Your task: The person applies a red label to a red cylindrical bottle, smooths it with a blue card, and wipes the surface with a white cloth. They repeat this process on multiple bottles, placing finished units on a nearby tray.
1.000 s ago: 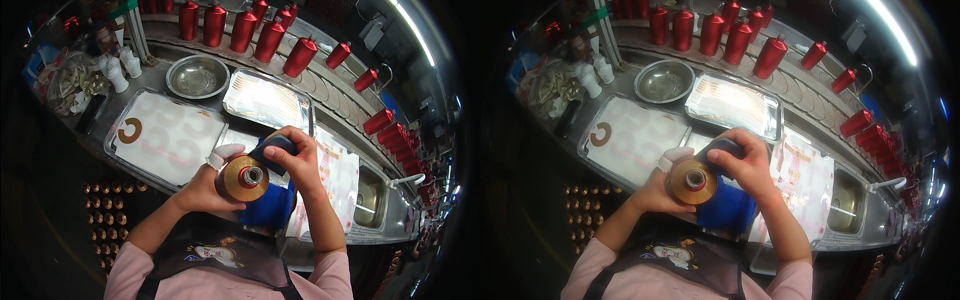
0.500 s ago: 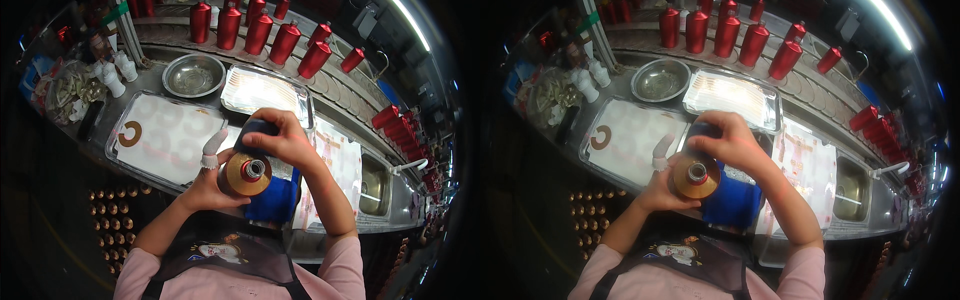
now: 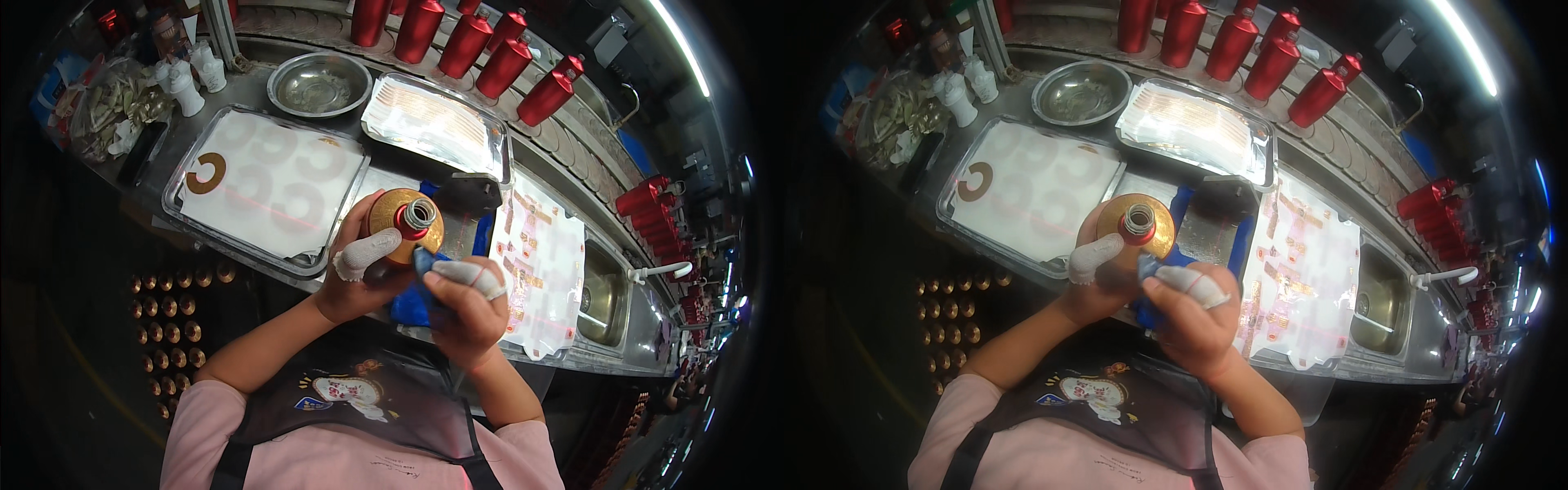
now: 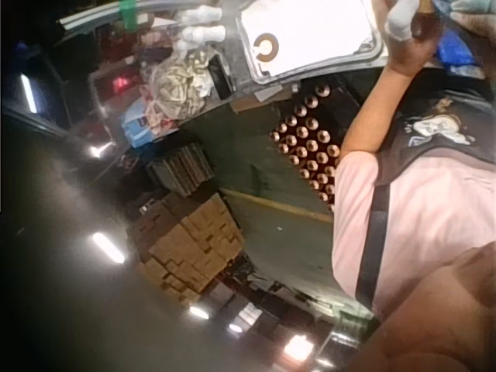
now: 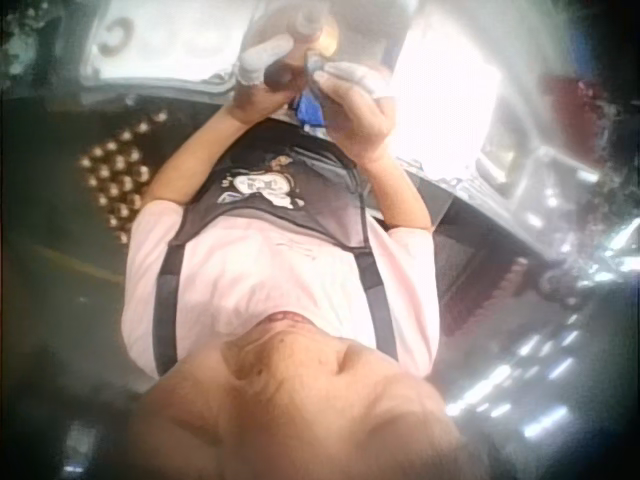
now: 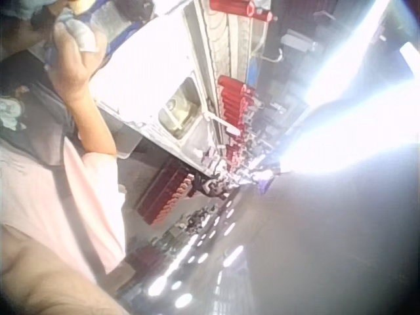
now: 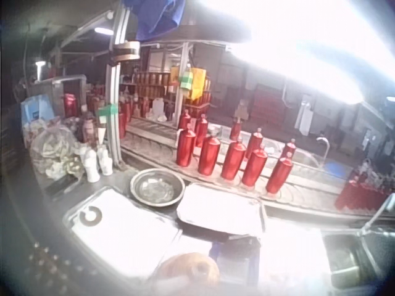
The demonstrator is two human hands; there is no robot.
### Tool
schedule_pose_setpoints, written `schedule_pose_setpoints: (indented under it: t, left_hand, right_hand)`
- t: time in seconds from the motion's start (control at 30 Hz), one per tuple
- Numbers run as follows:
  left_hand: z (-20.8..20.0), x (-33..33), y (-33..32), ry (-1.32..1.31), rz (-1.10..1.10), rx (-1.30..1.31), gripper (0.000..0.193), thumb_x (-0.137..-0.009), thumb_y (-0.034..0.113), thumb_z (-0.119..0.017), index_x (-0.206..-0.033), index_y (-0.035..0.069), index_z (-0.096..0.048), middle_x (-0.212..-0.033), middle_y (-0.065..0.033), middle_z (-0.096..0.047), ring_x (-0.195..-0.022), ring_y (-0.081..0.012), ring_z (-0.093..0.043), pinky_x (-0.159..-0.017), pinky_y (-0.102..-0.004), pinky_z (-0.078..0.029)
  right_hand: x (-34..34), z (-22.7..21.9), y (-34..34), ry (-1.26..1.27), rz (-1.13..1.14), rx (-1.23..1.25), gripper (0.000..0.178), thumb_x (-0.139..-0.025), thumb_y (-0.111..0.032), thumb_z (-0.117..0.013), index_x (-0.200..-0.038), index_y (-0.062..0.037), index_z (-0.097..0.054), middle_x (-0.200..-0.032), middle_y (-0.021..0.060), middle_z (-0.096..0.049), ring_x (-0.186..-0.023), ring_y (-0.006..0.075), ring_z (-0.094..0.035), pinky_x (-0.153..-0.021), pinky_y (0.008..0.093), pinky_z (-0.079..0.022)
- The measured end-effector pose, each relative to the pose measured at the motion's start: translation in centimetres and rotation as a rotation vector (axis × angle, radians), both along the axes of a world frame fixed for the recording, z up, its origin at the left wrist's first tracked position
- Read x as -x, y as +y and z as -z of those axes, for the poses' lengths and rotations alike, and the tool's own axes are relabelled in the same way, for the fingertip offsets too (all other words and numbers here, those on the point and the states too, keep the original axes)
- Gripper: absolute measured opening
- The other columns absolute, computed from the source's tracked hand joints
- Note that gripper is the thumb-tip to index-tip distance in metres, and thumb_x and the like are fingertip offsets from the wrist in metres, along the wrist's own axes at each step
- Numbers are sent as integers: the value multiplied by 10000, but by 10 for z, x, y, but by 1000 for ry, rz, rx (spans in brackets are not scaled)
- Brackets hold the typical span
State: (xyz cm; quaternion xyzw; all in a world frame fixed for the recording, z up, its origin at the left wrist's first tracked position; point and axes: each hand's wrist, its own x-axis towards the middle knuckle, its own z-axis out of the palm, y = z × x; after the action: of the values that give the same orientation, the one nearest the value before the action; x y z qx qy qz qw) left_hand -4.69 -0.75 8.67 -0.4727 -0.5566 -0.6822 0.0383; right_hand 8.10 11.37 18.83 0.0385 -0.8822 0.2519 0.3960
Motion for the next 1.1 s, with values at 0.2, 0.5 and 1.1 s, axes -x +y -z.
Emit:
schedule_pose_setpoints:
  t: [0.2, 0.5, 1.1]
  left_hand:
    - [0, -9, 7, 66, -184, 78, 741, -779, 167, -889, -1378, 144, -455, -1470, -233, -396, -1300, -399, -537, -1074, -462, -486]
    - [15, -11, 5, -15, -120, 165, 988, -740, 199, -908, -1510, 109, -296, -1441, -250, -426, -1298, -422, -511, -1091, -492, -439]
    - [-72, -36, 82, -679, 440, 565, 963, -770, 265, -884, -1491, 96, -268, -1376, -139, -452, -1278, -234, -501, -1082, -396, -449]
  right_hand:
    - [2, -5, -12, 36, -80, -4, 328, -645, 54, -742, -957, -47, -748, -913, 93, -707, -808, 288, -647, -713, 385, -524]
    - [-10, -15, -15, -103, -243, 145, 318, -707, 14, -832, -999, -55, -726, -889, 92, -708, -821, 269, -673, -719, 352, -520]
    - [-125, 64, 22, -432, 295, 236, 1011, -683, -211, -882, -1533, 40, -397, -846, 128, -679, -679, 291, -661, -607, 391, -534]
